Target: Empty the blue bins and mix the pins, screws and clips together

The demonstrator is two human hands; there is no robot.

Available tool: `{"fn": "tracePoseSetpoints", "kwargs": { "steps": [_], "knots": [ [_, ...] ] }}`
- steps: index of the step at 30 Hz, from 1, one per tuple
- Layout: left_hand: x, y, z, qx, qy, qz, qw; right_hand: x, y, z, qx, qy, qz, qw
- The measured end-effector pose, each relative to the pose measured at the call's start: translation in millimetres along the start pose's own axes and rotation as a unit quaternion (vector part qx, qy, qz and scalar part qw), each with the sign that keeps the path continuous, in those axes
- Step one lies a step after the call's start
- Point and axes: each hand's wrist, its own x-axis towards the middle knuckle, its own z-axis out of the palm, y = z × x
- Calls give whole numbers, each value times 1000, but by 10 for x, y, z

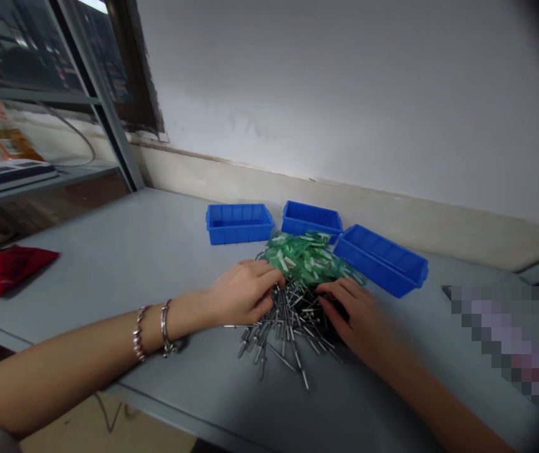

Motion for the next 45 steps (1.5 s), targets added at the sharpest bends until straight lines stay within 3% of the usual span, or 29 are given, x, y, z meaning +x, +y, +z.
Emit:
{"fn": "tracePoseSetpoints", "kwargs": {
  "steps": [5,16,26,40,45],
  "knots": [
    [-14,-7,26,-30,-17,24,999,-2,3,-4,6,-1,1,1000],
    [3,19,-7,-98,26,73,992,-11,-23,-102,28,-22,-25,999],
    [-13,-2,41,-60,-69,24,996,-48,-68,-74,17,-44,-36,998],
    [-16,-17,56,-64,-90,26,994,-34,-19,-56,-5,-27,-24,999],
    [-14,3,41,-61,-93,32,993,-40,-73,-91,6,-48,-38,998]
  ]
}}
